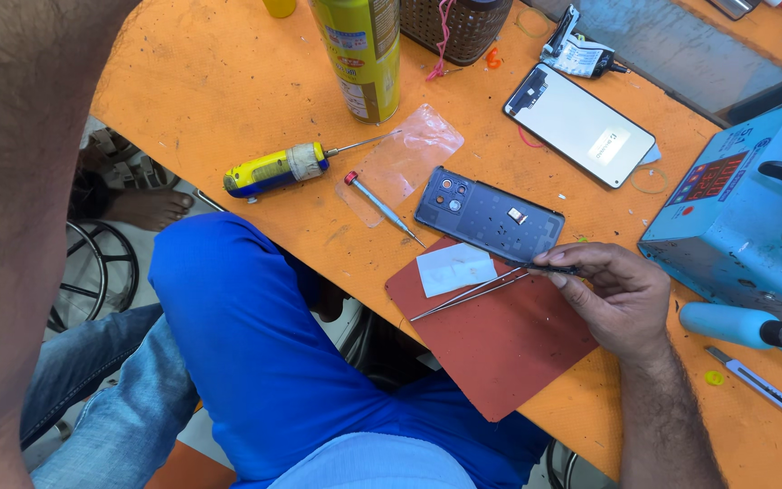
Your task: The person cleans the internal components of a disassembled mobile phone using a cloth, then uses tweezers to handle small internal parts and a lighter to heat a component before placing it back into the phone frame.
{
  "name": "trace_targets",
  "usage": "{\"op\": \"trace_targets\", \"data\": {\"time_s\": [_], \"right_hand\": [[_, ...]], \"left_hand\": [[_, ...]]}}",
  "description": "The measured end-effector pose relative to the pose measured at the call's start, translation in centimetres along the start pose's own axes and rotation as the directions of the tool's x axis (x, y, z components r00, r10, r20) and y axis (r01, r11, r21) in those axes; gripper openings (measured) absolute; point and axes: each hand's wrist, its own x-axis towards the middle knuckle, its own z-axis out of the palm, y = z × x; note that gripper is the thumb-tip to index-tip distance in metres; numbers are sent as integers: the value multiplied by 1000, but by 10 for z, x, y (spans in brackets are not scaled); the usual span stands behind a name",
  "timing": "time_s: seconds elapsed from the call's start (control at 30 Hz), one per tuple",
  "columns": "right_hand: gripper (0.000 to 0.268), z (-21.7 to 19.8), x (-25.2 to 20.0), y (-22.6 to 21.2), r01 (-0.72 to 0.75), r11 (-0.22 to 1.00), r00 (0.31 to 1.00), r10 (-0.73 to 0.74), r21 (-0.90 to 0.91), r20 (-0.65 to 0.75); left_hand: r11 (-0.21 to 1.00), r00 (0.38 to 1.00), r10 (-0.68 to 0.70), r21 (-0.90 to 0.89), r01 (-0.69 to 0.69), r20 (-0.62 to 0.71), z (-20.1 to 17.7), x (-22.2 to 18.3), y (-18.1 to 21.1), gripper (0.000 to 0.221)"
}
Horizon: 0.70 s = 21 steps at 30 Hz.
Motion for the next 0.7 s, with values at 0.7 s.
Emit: {"op": "trace_targets", "data": {"time_s": [0.7], "right_hand": [[17,6,4,-10,102,995,994,-102,-23,-35]], "left_hand": [[470,855,-493,-778,417,160,14,-18,-15,23]]}}
